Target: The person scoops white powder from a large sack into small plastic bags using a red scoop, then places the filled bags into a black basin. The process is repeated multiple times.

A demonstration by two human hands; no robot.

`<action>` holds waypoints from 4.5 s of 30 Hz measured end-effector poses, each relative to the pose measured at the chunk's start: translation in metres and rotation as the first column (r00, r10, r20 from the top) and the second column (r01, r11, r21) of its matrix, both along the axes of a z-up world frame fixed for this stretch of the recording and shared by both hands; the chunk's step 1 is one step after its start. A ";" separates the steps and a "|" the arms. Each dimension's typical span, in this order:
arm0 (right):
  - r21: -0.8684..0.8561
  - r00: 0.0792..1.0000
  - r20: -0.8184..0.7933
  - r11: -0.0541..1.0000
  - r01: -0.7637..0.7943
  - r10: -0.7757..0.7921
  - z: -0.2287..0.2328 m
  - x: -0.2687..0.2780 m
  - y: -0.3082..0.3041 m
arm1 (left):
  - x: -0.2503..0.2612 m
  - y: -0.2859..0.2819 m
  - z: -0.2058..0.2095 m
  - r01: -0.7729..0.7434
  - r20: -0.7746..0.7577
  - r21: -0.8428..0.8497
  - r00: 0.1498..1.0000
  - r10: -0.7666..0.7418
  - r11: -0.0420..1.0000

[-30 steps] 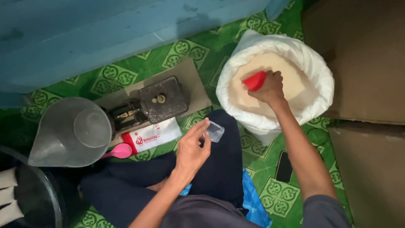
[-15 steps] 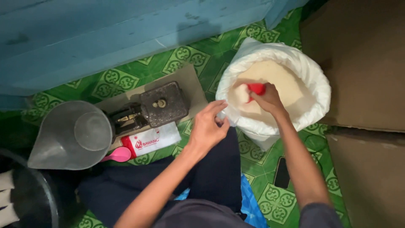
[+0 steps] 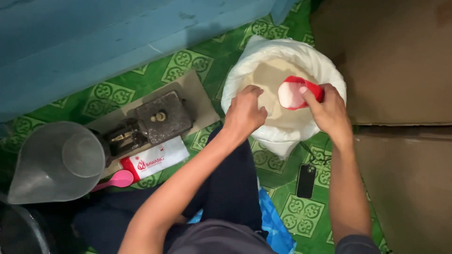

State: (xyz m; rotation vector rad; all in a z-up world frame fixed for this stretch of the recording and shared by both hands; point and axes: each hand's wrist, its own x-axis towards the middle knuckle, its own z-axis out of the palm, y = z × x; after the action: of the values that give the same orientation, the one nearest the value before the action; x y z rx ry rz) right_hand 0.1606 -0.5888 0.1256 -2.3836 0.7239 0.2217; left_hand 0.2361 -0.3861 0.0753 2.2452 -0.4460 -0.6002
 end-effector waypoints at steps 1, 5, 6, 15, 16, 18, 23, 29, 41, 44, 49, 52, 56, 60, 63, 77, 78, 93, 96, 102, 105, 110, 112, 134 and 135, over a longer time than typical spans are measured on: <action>0.001 1.000 0.001 1.000 0.001 -0.001 0.003 0.002 0.002 | 0.001 -0.005 -0.001 0.001 0.001 0.001 1.000 -0.001 1.000; -0.043 1.000 -0.006 0.999 0.004 -0.005 0.008 0.009 0.012 | 0.000 -0.018 0.011 0.054 0.005 -0.001 0.999 -0.054 0.999; -0.069 1.000 0.006 0.998 0.010 -0.010 0.007 0.011 0.014 | -0.001 -0.020 0.019 0.054 -0.032 -0.015 0.998 -0.055 0.998; -0.246 0.997 0.077 0.969 0.033 -0.014 0.029 0.015 0.045 | 0.011 -0.040 -0.013 0.081 -0.027 -0.031 0.996 -0.082 0.996; -0.246 0.997 0.076 0.969 0.035 -0.017 0.028 0.015 0.045 | 0.010 -0.040 -0.009 0.084 -0.028 -0.030 0.996 -0.085 0.996; -0.332 0.993 0.116 0.943 0.020 0.019 0.025 0.015 0.045 | 0.007 -0.038 -0.002 0.068 -0.021 -0.089 0.997 -0.070 0.994; -0.462 0.988 0.138 0.887 -0.003 0.075 0.020 0.020 0.046 | 0.009 -0.042 -0.006 0.023 -0.034 -0.138 0.999 -0.028 0.990; -0.611 0.980 0.138 0.791 -0.030 0.145 0.019 0.026 0.052 | 0.012 -0.042 -0.012 0.014 -0.014 -0.160 1.000 -0.016 0.987; -0.821 0.976 0.081 0.569 -0.051 0.203 0.017 0.033 0.063 | 0.015 -0.039 -0.029 -0.026 -0.010 -0.231 1.000 0.025 0.972; -0.732 0.981 0.082 0.679 -0.060 0.175 0.025 0.033 0.053 | 0.015 -0.034 -0.035 -0.011 0.013 -0.257 1.000 0.014 0.966; -0.419 0.998 0.017 0.907 -0.041 0.053 0.041 0.025 0.027 | 0.010 -0.019 -0.025 -0.012 0.008 -0.267 1.000 0.015 0.964; -0.295 0.999 -0.037 0.955 0.006 -0.018 0.014 0.023 0.014 | 0.012 -0.012 -0.027 0.003 0.031 -0.274 1.000 0.005 0.962; -0.240 0.976 -0.218 0.970 -0.043 -0.011 -0.062 0.016 0.004 | 0.012 -0.006 -0.036 0.014 0.021 -0.271 1.000 -0.009 0.962; -0.427 0.991 -0.124 0.898 -0.106 0.058 -0.145 0.011 -0.018 | 0.012 -0.004 -0.042 0.041 0.040 -0.231 0.999 -0.032 0.972; 0.026 0.960 0.270 0.996 -0.087 0.077 -0.087 0.021 0.016 | 0.016 -0.009 -0.051 0.036 0.016 -0.235 0.999 -0.033 0.971; 0.041 0.980 0.183 0.995 -0.094 0.085 -0.042 0.039 0.053 | 0.017 -0.005 -0.034 -0.085 -0.076 -0.037 0.994 0.082 0.996; 0.055 0.984 0.167 0.996 -0.076 0.065 -0.029 0.038 0.059 | 0.018 -0.004 -0.023 -0.148 -0.103 -0.037 0.984 0.143 0.988; 0.075 0.958 0.248 0.983 -0.170 0.147 -0.025 0.039 0.034 | 0.018 -0.015 -0.030 -0.029 -0.088 -0.002 0.996 0.029 1.000; 0.019 0.975 0.216 0.998 -0.061 0.055 -0.100 0.043 -0.010 | 0.015 -0.007 -0.013 0.008 -0.077 -0.055 0.997 -0.012 0.998; -0.233 0.859 -0.511 0.956 -0.176 0.034 -0.167 0.038 -0.012 | 0.013 0.002 -0.007 -0.016 -0.064 -0.033 0.998 0.014 0.999; -0.190 0.890 -0.456 0.975 -0.112 0.014 -0.180 0.038 -0.018 | 0.011 0.009 -0.001 0.003 -0.042 -0.059 0.999 -0.006 0.998; -0.145 0.921 -0.388 0.989 -0.030 -0.029 -0.173 0.045 -0.011 | 0.013 0.016 -0.010 0.029 0.029 -0.096 0.999 -0.027 0.995; -0.115 0.918 -0.395 0.993 -0.004 -0.042 -0.177 0.048 -0.008 | 0.013 0.018 -0.011 0.034 0.059 -0.103 0.998 -0.028 0.994; -0.350 0.883 0.232 0.882 -0.315 0.408 -0.161 0.061 0.019 | 0.011 0.017 -0.026 -0.034 0.035 -0.130 0.999 0.038 0.991; -0.344 0.866 0.268 0.882 -0.323 0.422 -0.149 0.066 0.019 | 0.012 0.016 -0.028 -0.048 0.028 -0.139 0.998 0.052 0.989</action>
State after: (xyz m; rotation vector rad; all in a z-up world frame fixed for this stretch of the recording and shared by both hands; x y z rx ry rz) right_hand 0.2267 -0.5701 -0.0234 -2.7335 0.1250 -0.1459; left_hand 0.2481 -0.3700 0.0468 2.1296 -0.4322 -0.4934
